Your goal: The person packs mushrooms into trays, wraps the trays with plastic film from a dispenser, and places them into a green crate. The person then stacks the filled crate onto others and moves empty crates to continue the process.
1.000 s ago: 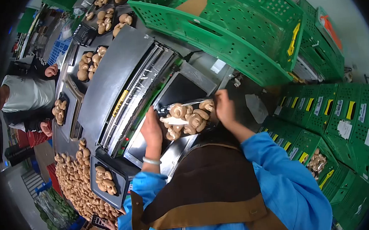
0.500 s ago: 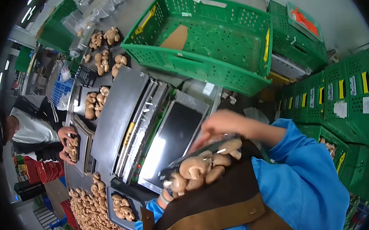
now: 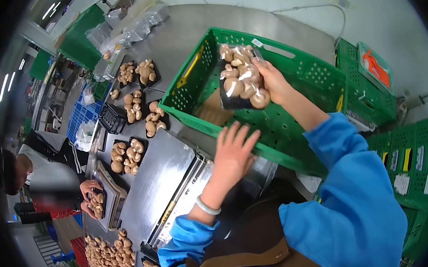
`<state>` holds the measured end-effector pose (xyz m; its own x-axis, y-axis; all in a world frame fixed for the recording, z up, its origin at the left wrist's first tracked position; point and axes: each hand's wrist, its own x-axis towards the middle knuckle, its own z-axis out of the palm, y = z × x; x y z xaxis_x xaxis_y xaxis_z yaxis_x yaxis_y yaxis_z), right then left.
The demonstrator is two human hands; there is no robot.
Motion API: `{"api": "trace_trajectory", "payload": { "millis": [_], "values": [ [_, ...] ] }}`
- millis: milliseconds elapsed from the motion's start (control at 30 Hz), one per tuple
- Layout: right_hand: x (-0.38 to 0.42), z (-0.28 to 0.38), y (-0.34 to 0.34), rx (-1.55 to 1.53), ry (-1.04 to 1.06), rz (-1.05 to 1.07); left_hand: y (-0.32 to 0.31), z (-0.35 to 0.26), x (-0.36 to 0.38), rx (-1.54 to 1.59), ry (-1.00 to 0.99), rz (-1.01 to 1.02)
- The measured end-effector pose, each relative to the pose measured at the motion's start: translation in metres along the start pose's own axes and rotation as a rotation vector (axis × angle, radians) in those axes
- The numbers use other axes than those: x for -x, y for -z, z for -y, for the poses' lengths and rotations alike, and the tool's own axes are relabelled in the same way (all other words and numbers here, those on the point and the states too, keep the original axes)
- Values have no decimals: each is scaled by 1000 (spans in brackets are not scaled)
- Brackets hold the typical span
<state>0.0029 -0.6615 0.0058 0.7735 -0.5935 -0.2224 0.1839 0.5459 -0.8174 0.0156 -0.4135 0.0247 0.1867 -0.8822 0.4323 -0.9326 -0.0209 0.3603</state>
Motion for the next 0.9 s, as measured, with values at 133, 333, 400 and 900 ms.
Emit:
{"api": "trace_trajectory", "payload": {
  "millis": [133, 333, 400, 900],
  "values": [
    [-144, -102, 74, 192, -9, -193, -36, 23, -1, -46, -63, 118],
    [-247, -216, 76, 156, -13, -359, -31, 16, 15, 48, 4, 87],
    [-292, -254, 117, 467, 71, -254, -32, 19, 17, 87, 11, 43],
    [112, -142, -241, 915, 410, 789, 239, -14, 518, -562, 1549, -1212]
  ]
}}
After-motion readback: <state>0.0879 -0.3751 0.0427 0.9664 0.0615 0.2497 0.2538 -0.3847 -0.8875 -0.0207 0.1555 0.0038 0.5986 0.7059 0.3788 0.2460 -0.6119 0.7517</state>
